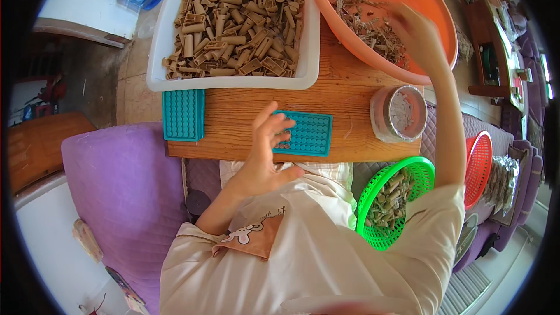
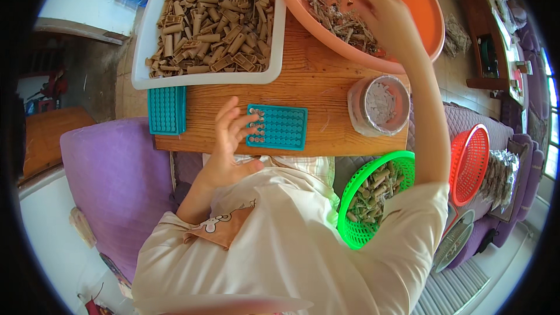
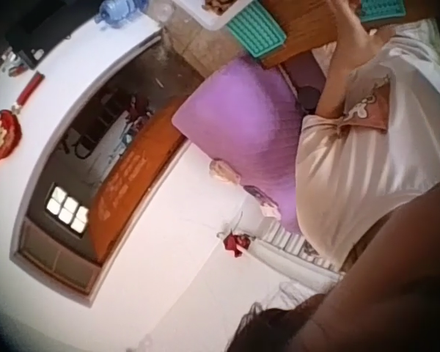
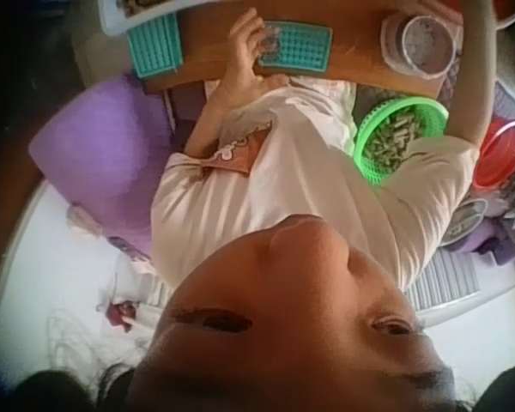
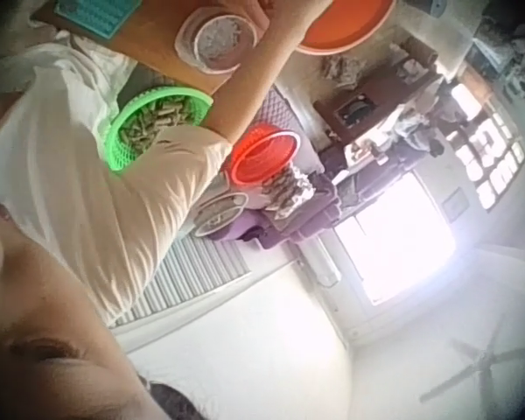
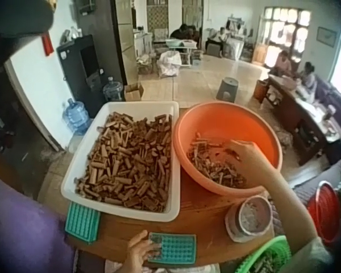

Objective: The person assembles small plastic components and metal parts by hand, then places the assembled items into an organized grid tray.

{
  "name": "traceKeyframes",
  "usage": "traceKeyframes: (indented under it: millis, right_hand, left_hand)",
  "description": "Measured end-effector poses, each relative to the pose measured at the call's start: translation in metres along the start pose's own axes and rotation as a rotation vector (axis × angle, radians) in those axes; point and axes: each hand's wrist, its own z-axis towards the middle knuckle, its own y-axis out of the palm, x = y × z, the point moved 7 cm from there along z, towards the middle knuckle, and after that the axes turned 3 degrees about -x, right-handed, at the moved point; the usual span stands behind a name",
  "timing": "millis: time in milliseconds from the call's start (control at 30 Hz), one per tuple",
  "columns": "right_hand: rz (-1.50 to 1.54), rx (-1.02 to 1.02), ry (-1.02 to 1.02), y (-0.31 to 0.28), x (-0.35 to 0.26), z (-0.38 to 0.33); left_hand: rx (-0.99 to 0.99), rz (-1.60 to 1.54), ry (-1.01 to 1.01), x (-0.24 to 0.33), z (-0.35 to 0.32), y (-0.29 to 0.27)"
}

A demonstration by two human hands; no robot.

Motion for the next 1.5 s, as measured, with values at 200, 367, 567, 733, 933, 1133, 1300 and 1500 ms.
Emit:
traceKeyframes:
  millis: [200, 367, 567, 733, 933, 1133, 1300, 1500]
  right_hand:
    - [-0.354, -0.483, 0.319, 0.128, 0.14, 0.064]
    - [-0.169, -0.222, 0.277, 0.091, 0.147, 0.074]
    - [0.215, 0.279, 0.194, -0.034, 0.053, 0.051]
    - [0.272, 0.315, 0.142, -0.039, -0.023, 0.01]
    - [0.384, 0.24, 0.147, -0.033, -0.054, -0.04]
    - [0.418, 0.316, 0.063, -0.019, -0.092, -0.067]
    - [0.31, 0.404, -0.013, -0.011, -0.126, -0.077]
    - [0.381, 0.369, -0.115, 0.004, -0.143, -0.088]
  left_hand:
    - [0.057, 0.122, 0.031, 0.03, 0.012, -0.009]
    - [0.29, 0.013, -0.058, 0.037, 0.024, -0.082]
    - [0.001, 0.715, -0.297, 0.029, 0.123, -0.12]
    - [0.087, 1.251, 0.307, -0.013, 0.204, -0.11]
    - [-0.036, 1.259, 0.107, -0.015, 0.225, -0.099]
    - [0.126, 0.726, 0.326, 0.05, 0.166, -0.08]
    - [0.129, 0.453, 0.257, 0.049, 0.123, -0.045]
    - [0.312, -0.074, 0.284, 0.051, 0.073, -0.038]
